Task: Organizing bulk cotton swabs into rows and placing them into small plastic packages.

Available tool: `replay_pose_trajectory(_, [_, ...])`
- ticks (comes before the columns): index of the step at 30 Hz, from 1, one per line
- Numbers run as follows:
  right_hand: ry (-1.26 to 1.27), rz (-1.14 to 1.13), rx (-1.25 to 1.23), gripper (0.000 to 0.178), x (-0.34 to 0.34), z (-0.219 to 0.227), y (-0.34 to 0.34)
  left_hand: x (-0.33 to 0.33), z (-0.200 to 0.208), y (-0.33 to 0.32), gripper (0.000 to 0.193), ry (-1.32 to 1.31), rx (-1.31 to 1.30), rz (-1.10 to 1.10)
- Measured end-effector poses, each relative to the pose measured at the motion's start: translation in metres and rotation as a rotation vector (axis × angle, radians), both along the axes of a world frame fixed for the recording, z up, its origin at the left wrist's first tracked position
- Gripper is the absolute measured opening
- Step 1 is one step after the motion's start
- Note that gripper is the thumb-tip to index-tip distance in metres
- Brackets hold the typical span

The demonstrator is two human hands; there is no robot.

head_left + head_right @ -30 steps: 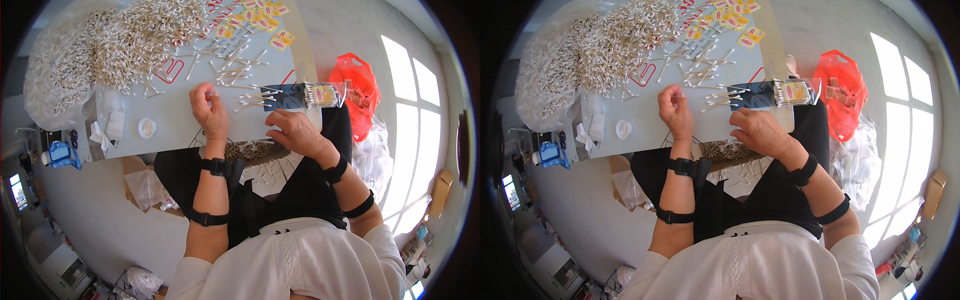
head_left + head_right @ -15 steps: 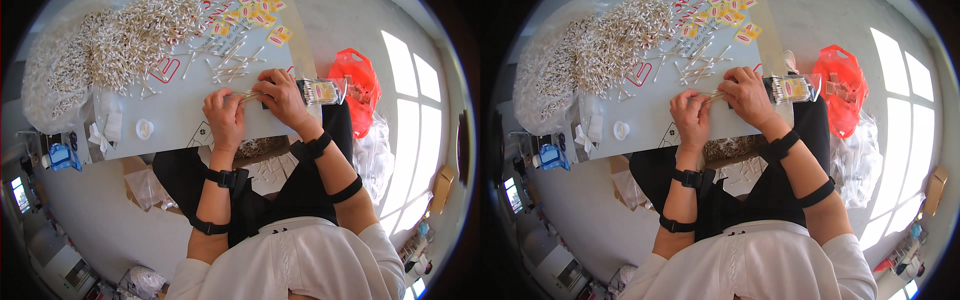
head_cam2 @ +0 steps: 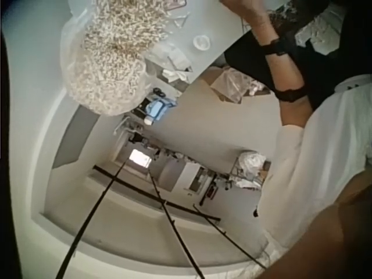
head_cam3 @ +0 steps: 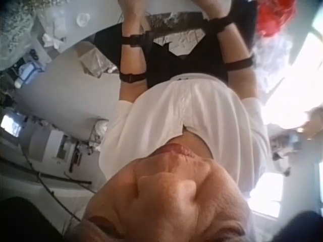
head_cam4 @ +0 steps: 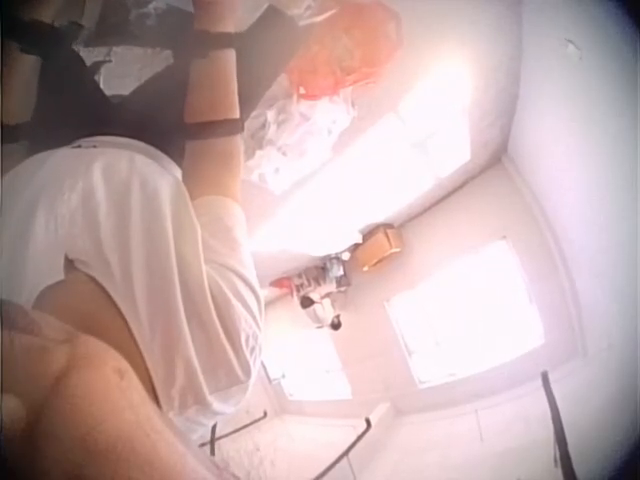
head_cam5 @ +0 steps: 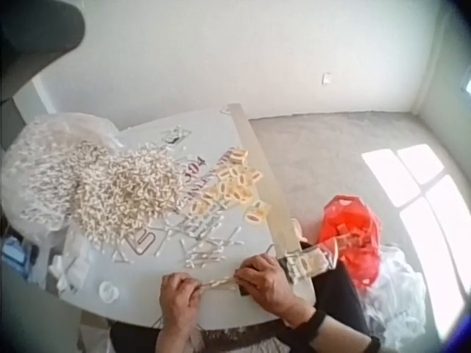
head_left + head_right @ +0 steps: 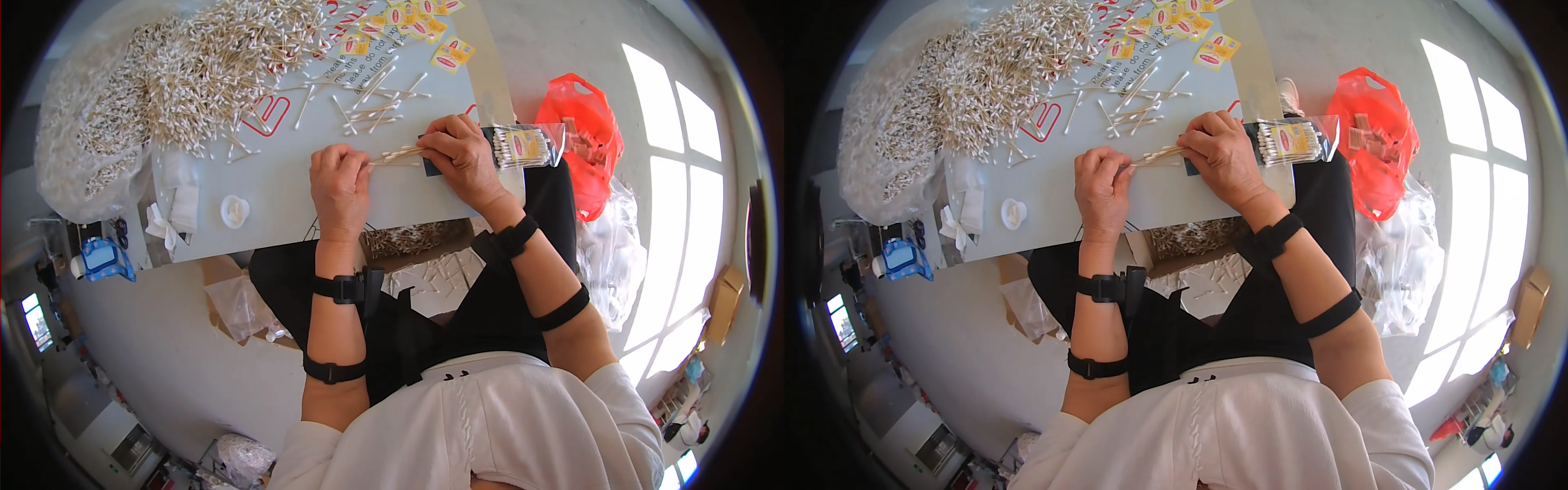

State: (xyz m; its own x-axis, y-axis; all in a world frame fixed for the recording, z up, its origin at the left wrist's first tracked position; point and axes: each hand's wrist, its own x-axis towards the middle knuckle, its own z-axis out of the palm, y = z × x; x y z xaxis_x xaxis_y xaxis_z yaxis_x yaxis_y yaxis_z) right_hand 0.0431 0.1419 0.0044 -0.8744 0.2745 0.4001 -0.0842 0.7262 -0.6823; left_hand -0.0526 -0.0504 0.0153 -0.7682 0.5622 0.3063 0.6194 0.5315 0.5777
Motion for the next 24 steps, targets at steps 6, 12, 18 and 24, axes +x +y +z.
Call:
replay_pose_trajectory(6, [0.017,-0.019,-0.006,0.013,0.000,-0.003,-0.002,0.006,-0.001,0.000,0.021,0.096,0.001,-0.073])
replay_pose_trajectory(12, [0.025,-0.024,-0.033,0.013,0.002,-0.006,0.001,-0.010,-0.005,-0.030,0.020,0.131,-0.015,0.024])
replay_pose_trajectory(18, [0.004,-0.004,0.019,0.016,0.003,0.000,-0.002,-0.010,0.002,0.012,0.017,0.151,0.006,-0.027])
replay_pose_trajectory(24, [0.126,-0.215,-0.503,0.029,0.006,0.007,-0.007,0.009,-0.007,0.044,0.018,-0.046,0.314,0.077])
